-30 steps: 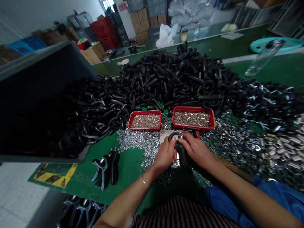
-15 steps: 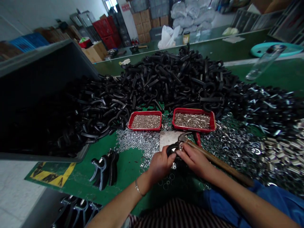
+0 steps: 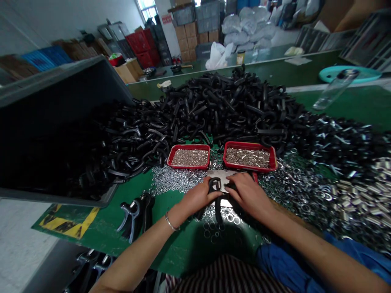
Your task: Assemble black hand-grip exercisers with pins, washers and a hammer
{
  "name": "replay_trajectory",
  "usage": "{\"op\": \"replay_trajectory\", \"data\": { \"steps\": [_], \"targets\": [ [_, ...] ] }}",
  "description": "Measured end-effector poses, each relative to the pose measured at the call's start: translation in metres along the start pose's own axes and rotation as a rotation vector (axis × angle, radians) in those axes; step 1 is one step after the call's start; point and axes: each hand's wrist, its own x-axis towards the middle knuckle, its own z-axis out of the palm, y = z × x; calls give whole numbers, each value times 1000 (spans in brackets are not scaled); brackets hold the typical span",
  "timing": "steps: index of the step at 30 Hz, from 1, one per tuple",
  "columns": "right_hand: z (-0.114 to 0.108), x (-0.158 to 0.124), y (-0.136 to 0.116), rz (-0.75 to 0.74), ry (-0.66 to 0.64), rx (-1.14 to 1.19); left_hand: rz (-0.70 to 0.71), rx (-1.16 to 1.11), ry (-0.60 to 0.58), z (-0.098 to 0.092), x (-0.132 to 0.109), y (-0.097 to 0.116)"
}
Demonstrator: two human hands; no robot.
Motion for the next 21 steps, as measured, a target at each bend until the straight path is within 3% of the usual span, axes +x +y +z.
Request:
{"op": "replay_trajectory", "data": {
  "steps": [3, 7, 12, 16, 18, 21],
  "targets": [
    [2, -13, 32, -30, 106, -192, -43, 174, 11, 0, 13, -9],
    [7, -34, 66, -62, 49, -167, 4, 232, 10, 12, 27, -5],
    [-24, -62, 92, -83, 62, -103, 8, 239, 13, 27, 37, 7],
    [-48, -80, 114, -40, 52, -101, 107, 372, 27, 19, 43, 20],
    [-56, -71, 116, -29, 113, -102, 165, 384, 79, 9, 57, 31],
    [-62, -23, 109, -51, 177, -151, 302, 376, 136, -2, 100, 52]
  ]
}}
